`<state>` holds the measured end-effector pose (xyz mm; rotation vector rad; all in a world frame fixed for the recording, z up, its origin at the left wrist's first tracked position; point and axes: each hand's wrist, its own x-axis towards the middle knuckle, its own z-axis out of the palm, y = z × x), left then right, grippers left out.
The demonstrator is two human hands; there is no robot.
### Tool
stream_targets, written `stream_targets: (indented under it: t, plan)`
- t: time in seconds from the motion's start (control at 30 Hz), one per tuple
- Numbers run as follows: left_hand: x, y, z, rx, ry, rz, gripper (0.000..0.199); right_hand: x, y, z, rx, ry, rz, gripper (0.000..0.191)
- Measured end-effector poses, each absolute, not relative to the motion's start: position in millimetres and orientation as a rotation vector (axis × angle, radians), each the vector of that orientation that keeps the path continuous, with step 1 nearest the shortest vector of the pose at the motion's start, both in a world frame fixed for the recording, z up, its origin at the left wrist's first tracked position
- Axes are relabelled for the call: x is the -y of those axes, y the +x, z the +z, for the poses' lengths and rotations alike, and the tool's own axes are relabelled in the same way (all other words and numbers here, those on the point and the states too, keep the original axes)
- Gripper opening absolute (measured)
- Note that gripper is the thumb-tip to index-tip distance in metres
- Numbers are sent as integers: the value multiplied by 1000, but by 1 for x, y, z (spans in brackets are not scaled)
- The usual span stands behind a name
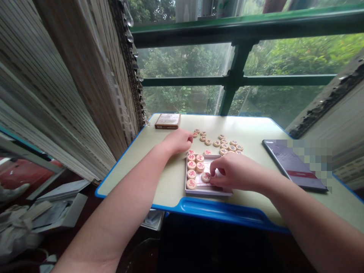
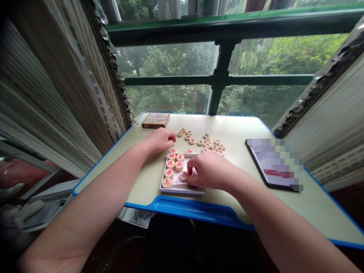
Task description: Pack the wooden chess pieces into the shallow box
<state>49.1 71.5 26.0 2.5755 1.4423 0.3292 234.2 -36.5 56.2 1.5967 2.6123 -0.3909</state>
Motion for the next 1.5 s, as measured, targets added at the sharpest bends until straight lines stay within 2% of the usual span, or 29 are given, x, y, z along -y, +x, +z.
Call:
stream_targets:
  t: [0.1, 0.33, 0.8, 0.93, 1.03, 1.13, 1.3, 1.5]
  plan:
    - [-71, 49, 27, -1458, 2581, 319, 26, 36, 234, 53, -2662, 1592, -386, 22]
    - [-72, 48, 25, -1438, 2589, 345, 26, 33, 233, 48, -2716, 1583, -227, 15]
    - [-76, 44, 23, -1487, 2561, 317, 28, 35, 231, 50, -2749, 1574, -245, 18]
    - [-75, 44, 23, -1475, 2568, 329, 28, 33, 233, 51, -2780, 1658, -281, 28]
    - [-75, 44, 22, -1482, 2572, 330, 28, 23, 236, 46, -2845, 1836, -173, 37]
    - [-75, 44, 21, -1462, 2577, 294, 27, 9, 240, 34, -2950, 1879, -19, 33]
    - [-72, 45, 24, -1415, 2555, 265, 24, -4, 244, 20, -2935, 1732, -35, 35]
    - [-70, 44, 26, -1400, 2425, 200, 45, -7, 248, 22, -2826, 1840, 53, 45]
